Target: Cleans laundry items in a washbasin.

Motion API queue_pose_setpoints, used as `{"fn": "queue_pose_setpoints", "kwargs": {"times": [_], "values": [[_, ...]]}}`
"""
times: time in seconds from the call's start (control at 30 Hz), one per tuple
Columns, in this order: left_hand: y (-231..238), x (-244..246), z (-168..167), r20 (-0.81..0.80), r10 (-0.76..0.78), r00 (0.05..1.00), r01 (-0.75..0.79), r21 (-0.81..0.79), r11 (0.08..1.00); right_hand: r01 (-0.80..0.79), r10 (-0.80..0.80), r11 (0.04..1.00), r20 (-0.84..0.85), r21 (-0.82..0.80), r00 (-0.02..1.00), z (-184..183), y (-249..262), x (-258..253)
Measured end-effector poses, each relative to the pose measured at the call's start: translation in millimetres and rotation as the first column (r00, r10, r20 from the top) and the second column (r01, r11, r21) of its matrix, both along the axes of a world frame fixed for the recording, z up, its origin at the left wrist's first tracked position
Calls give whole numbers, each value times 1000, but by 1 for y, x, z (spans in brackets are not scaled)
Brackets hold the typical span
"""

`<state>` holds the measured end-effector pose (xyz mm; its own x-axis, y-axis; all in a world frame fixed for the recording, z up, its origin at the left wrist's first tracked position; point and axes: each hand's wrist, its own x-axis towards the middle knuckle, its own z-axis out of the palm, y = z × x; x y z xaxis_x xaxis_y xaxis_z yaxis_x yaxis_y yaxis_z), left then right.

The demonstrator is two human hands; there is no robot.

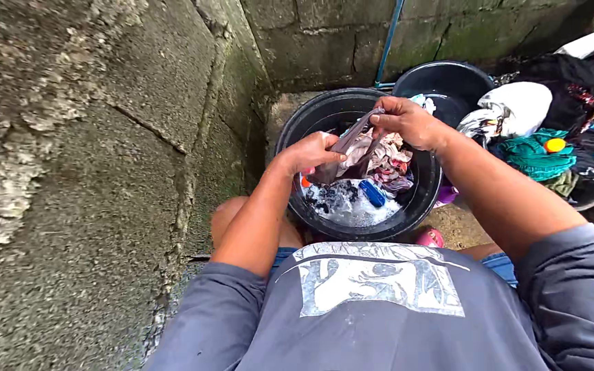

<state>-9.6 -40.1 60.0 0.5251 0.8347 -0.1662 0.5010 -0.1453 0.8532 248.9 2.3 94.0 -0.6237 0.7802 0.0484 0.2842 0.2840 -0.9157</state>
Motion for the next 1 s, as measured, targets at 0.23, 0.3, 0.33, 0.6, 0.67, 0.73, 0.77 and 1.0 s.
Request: {"fn": "queue_pose_setpoints", "kwargs": {"times": [0.23, 0.3, 0.33, 0.6, 0.67, 0.73, 0.77, 1.0], "values": [[-8, 0, -20, 435, 190, 880, -98, -224, 970, 248, -253, 967, -101, -59, 962, -5, 17, -4], [-8, 11, -18, 593, 271, 758, -99, -307, 946, 369, -368, 928, 26, -51, 930, -31, 15, -6], [-5, 15, -19, 641, 286, 712, -72, -339, 938, 415, -410, 909, 83, -50, 908, -46, 14, -8], [-1, 27, -27, 695, 299, 654, 50, -434, 899, 167, -231, 921, -150, -351, 961, -117, -14, -20], [-1, 23, -20, 670, 338, 661, 1, -450, 893, 118, -191, 931, -186, -344, 964, -116, -10, -21], [2, 15, -15, 575, 370, 730, -126, -419, 899, 76, -161, 939, -233, -336, 959, -103, -8, -21], [5, 10, -15, 512, 376, 772, -193, -375, 907, 75, -174, 934, -260, -350, 950, -96, -7, -19], [10, -21, -4, 416, 505, 756, -412, -296, 862, 95, -278, 930, -513, -354, 812, -53, 0, -11]]}}
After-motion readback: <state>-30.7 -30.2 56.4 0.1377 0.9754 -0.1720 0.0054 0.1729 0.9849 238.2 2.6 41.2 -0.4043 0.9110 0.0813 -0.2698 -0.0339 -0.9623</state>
